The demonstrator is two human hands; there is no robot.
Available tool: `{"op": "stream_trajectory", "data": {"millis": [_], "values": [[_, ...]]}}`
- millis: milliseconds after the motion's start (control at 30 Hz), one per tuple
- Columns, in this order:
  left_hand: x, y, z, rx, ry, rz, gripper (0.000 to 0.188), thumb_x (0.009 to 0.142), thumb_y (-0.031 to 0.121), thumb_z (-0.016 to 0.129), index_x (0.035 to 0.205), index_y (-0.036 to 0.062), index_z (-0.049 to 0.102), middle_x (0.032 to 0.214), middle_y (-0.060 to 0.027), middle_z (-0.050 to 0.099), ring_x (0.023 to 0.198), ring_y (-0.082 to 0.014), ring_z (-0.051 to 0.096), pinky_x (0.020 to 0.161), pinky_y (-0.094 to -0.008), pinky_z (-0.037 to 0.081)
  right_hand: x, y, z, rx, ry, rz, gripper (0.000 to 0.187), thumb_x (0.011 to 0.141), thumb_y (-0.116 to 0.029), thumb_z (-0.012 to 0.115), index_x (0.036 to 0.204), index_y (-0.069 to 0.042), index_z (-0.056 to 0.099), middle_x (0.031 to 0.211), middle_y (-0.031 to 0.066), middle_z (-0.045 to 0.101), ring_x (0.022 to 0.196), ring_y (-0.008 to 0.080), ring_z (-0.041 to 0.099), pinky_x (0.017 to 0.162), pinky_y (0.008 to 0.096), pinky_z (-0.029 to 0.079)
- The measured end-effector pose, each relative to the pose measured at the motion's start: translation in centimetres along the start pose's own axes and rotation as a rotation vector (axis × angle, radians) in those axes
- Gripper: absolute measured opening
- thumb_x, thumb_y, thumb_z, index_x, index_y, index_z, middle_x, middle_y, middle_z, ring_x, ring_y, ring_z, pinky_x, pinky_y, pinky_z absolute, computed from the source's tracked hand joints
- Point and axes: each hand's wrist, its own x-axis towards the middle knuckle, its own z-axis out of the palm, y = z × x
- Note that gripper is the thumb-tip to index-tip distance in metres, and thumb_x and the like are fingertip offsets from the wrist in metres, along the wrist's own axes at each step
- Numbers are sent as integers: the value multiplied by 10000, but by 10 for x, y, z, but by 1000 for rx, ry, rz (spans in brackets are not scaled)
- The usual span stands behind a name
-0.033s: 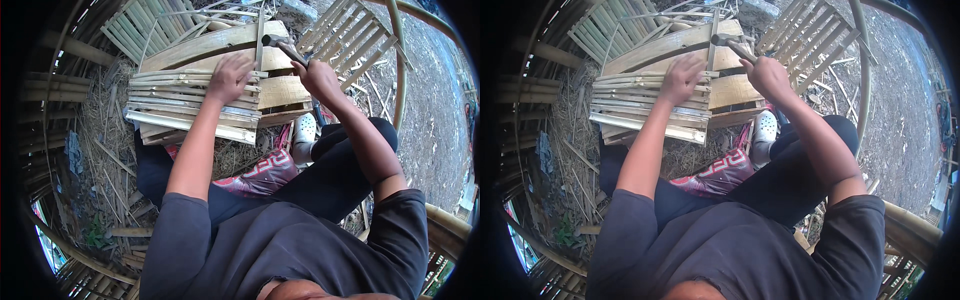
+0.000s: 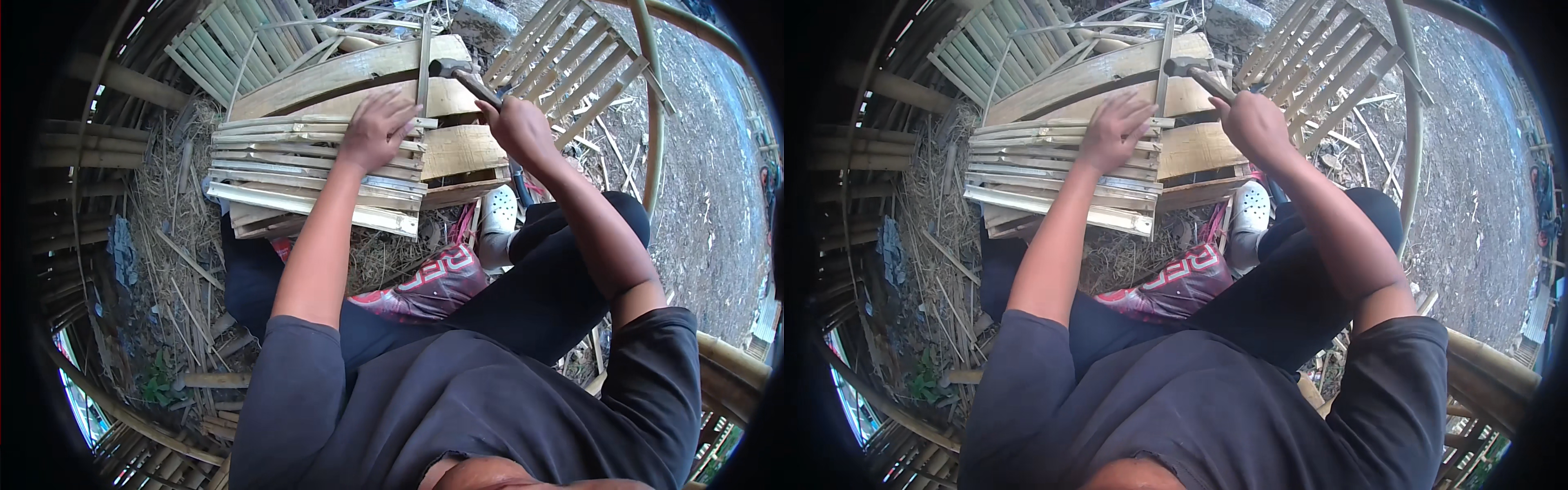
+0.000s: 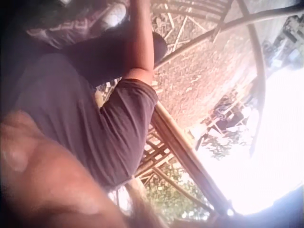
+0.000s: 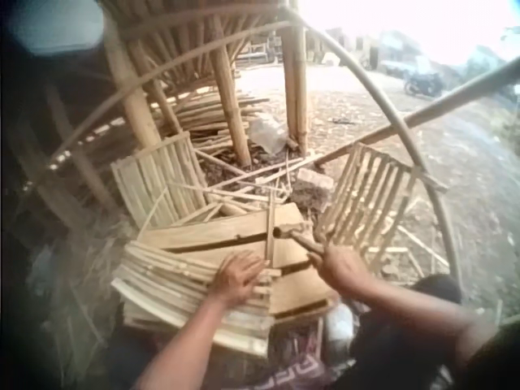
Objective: The person assembles a wooden structure by hammering nails into thin wooden slats placed across a wooden crate, then retrieves more nails and continues fastening the slats.
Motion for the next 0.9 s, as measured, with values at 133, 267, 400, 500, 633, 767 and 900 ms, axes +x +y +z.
{"op": "stream_trajectory", "data": {"millis": [133,267,400,500,633,767,900], "values": [[0,0,-2,-35,18,52,292,973,267,638,1249,209,715,1307,-2,672,1359,-279,511,1166,-487,353,8,4,26,-12,25,-9,561,993,-470,586,818,54,680,734,264,691,714,448,699,659,526,547],[1,-2,1,-177,59,59,237,901,158,725,1135,160,763,1255,-52,685,1246,-286,603,1028,-415,493,7,1,44,12,-32,42,509,994,-442,595,869,45,674,827,258,713,816,420,721,709,502,564],[8,0,3,-467,-91,-220,216,876,141,770,1090,114,775,1136,-74,724,1112,-239,676,966,-341,523,8,6,49,-1,-174,-16,492,980,-414,607,870,57,698,858,265,710,817,441,708,721,513,559],[15,-8,3,-567,-157,-349,270,863,171,807,1124,109,777,1098,-65,741,1070,-186,687,960,-312,512,13,-10,35,-109,-327,-15,357,989,-334,594,998,-15,756,995,184,748,949,360,734,811,451,587],[26,-3,12,-597,-184,-490,269,826,201,849,1076,116,797,1016,-59,752,944,-157,705,872,-297,539,14,-14,24,-106,-389,20,395,979,-368,584,996,-14,757,1005,191,747,963,358,732,824,447,587],[24,-2,21,-476,-62,-478,183,795,200,862,964,140,821,915,-42,752,807,-152,715,750,-295,551,14,-13,20,-98,-418,19,419,973,-387,581,996,-7,757,1002,201,744,967,368,728,836,448,582],[26,2,22,-445,-96,-540,133,798,105,848,921,77,806,904,-41,741,819,-145,692,784,-289,529,18,-6,24,-72,-427,-20,425,971,-381,574,985,3,756,1002,213,741,972,384,722,851,461,575]]}}
